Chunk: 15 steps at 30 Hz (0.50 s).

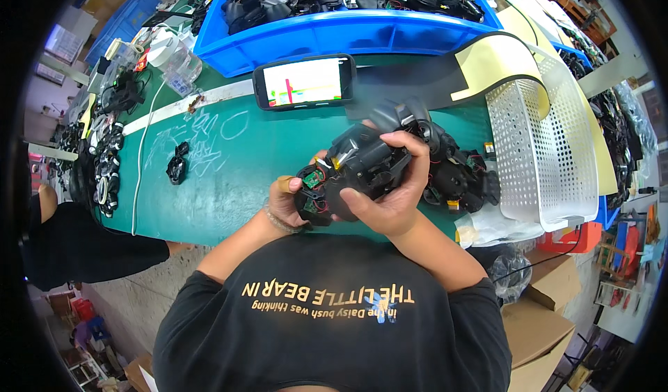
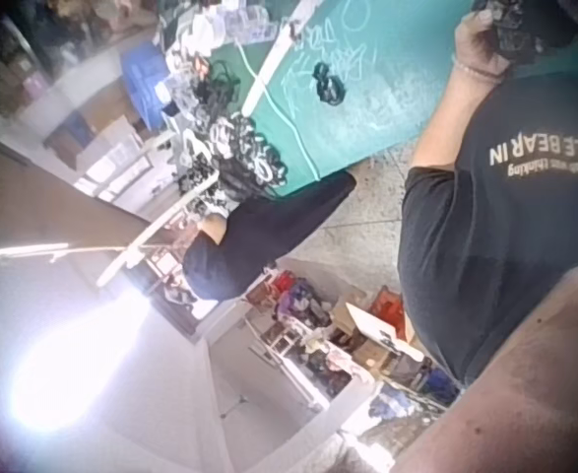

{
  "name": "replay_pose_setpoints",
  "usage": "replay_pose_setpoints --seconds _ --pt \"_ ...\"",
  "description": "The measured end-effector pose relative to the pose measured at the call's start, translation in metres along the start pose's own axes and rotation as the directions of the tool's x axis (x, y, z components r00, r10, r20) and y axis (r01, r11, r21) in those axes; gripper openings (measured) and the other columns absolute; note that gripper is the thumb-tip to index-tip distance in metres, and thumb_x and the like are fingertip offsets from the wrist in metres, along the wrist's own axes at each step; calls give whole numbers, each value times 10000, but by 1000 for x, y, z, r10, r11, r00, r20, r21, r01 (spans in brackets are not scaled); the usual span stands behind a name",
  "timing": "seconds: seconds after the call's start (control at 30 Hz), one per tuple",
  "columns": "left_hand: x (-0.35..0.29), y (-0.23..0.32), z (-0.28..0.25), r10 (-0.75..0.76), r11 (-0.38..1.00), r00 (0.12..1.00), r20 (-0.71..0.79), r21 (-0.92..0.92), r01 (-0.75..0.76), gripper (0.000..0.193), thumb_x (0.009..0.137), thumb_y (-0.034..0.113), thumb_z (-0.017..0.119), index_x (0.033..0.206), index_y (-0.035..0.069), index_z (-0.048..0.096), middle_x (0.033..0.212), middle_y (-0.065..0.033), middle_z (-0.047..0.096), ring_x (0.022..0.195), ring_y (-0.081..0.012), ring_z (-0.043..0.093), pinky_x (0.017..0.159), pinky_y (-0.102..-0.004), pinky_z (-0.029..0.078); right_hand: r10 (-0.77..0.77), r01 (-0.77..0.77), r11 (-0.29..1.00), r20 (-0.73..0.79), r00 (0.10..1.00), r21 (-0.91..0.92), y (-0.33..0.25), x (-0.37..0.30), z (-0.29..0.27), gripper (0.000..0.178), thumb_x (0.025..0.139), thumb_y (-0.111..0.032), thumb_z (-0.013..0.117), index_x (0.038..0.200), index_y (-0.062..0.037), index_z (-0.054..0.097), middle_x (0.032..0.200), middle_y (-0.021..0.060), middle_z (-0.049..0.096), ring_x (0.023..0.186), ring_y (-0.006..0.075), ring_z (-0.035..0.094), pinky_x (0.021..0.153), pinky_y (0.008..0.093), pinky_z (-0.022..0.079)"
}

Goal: The person assembles small black electronic devices by inserting batteries and securing them with black adhesive tape. They handle multiple units one at a time, placing finished items into a blue bin while working at a green table.

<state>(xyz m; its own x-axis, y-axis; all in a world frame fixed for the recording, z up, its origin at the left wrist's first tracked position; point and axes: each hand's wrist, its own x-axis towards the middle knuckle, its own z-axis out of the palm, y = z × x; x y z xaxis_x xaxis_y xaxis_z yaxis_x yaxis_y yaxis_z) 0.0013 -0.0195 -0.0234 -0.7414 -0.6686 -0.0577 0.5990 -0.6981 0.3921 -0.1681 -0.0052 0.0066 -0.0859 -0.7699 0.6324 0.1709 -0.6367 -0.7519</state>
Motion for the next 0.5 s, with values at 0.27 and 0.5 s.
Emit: replay_pose_setpoints --seconds 0.27,0.5 --pt "-2 2 -2 -17 999 1000 17 36 16 627 696 299 674 1221 76 413 1088 -168 544 871 -294 608 667 -397 536 25 -24 1000 -29 999 9 -1 -4 2 668 690 -119 774 1181 -11 334 1048 128 449 998 222 550 985 418 389" --pt "53 52 64 14 982 994 -109 189 7 455 780 339 616 1145 89 510 968 -114 608 768 -257 628 621 -389 537 -194 184 929 0 981 -320 -20 90 -13 585 656 -89 771 1110 -10 410 982 79 508 944 185 542 882 330 421"
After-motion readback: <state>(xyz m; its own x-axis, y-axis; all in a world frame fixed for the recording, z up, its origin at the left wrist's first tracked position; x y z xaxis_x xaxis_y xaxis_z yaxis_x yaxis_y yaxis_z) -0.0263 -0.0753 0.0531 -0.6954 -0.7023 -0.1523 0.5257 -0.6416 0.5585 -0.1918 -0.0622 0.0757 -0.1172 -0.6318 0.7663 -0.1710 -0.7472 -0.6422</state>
